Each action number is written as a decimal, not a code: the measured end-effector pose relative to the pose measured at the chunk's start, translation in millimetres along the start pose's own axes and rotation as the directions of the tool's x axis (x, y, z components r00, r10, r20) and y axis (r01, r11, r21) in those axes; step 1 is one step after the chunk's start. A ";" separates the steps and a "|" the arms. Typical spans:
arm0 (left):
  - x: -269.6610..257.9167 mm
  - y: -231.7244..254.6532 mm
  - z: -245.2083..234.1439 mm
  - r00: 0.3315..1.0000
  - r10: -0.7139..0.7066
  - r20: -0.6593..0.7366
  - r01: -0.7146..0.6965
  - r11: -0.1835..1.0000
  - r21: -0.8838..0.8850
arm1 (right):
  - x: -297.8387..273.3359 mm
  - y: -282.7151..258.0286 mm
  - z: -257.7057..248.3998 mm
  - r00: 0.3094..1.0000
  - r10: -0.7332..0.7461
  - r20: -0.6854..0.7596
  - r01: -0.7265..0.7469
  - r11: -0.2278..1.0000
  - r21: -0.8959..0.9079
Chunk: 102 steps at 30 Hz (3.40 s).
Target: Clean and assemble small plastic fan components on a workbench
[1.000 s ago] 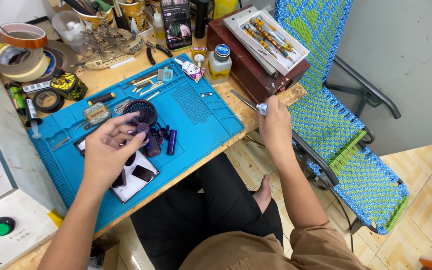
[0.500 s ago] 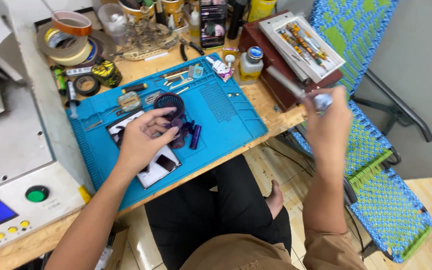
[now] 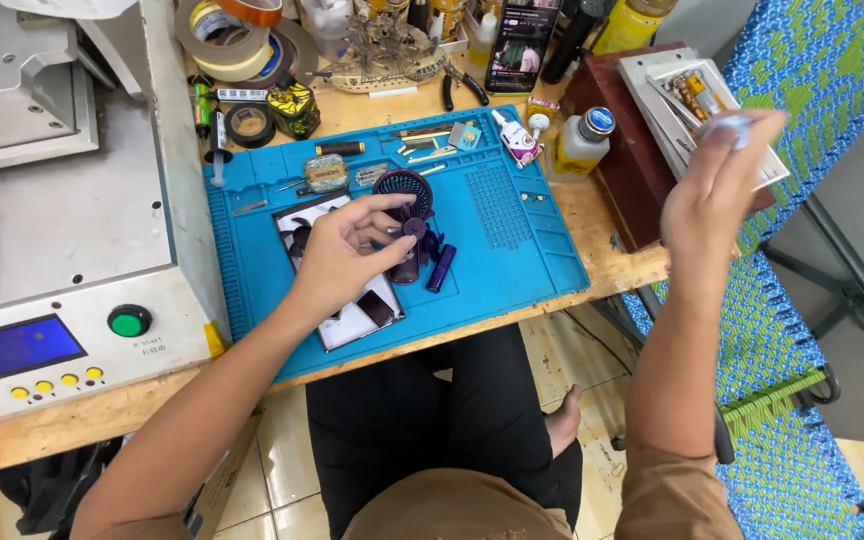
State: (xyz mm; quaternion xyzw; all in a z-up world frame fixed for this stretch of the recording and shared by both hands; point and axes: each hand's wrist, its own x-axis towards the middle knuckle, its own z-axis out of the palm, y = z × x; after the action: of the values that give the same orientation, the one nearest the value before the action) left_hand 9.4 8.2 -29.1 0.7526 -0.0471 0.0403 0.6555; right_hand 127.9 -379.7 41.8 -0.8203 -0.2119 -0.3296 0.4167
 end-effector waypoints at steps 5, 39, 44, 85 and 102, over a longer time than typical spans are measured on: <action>4.6 -8.2 7.3 0.986 0.092 -0.136 -0.117 0.976 -0.183 | -14.1 -35.8 119.1 0.924 -0.070 0.376 -0.106 0.899 0.426; 15.9 -34.2 -14.0 0.972 0.012 -0.235 -0.038 0.994 -0.104 | -28.3 -44.6 216.2 0.761 -0.537 0.363 0.448 0.840 0.305; 15.7 -28.2 -17.0 0.960 -0.037 -0.279 0.005 0.993 -0.116 | -27.1 -21.2 232.9 0.892 -0.345 0.293 0.228 0.901 0.368; 21.6 -20.8 8.3 0.954 0.136 -0.267 -0.143 0.990 -0.007 | -6.3 -45.8 193.5 0.746 -0.284 0.602 -0.167 0.795 0.583; 27.3 -23.0 0.1 0.929 0.132 -0.346 -0.165 0.984 -0.067 | -16.9 -41.6 208.6 0.869 -0.133 0.477 -0.299 0.626 0.720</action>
State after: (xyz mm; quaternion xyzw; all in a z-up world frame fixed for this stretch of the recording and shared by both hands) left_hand 39.3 10.7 -48.4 0.6965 0.0080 0.2169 0.6840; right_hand 166.3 -185.8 -38.5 -0.6244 -0.3905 0.0318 0.6757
